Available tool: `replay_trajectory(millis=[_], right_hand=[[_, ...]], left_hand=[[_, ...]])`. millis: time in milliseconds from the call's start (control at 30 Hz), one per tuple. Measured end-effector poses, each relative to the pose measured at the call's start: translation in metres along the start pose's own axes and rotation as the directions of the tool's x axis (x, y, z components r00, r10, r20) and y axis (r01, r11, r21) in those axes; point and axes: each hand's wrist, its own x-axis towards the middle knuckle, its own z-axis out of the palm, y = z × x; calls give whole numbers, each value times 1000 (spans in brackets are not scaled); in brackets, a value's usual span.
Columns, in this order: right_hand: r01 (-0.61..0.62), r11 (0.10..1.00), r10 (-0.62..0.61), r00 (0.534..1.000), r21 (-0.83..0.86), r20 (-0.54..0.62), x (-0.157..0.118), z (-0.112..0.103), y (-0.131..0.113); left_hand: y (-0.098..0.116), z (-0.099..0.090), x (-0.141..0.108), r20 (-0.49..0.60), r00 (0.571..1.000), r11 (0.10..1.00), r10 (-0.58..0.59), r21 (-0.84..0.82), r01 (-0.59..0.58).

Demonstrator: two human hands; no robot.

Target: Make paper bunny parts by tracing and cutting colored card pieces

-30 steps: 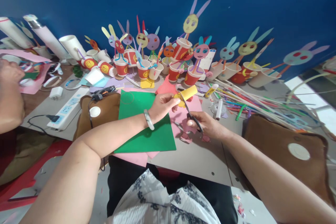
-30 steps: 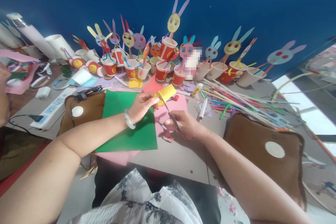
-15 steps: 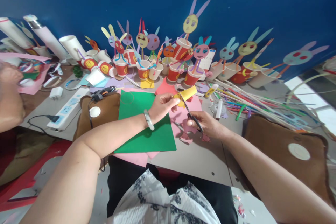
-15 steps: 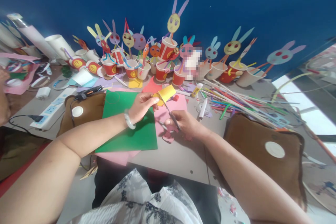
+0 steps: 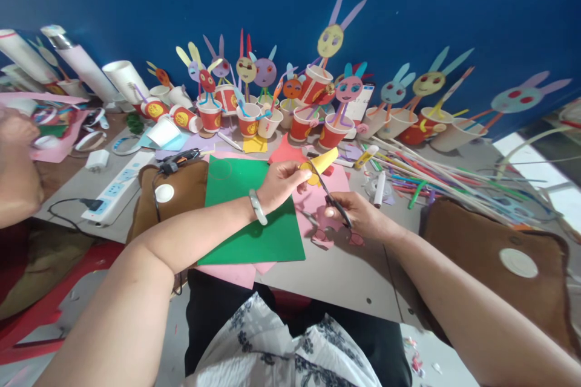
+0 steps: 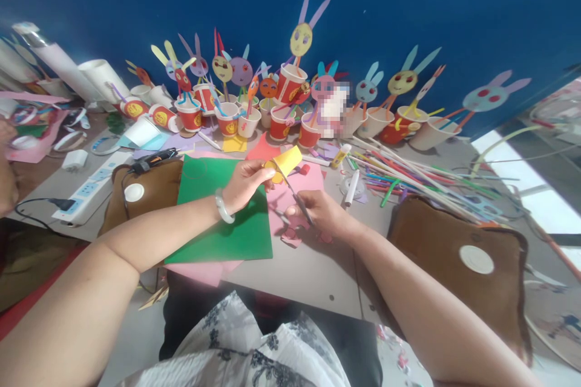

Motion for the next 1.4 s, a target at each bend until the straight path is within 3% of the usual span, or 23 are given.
replay_trajectory(millis=[1000,1400], right_hand=[[-42,999,41,996,-6,-82,4,-1,8],[-50,998,46,993,-33,-106,6,-2,10]], left_hand=[[-6,-1,3,-25,998,999,-52,-14,51],[-9,-2,6,-63,987,989,-148,-14,147]])
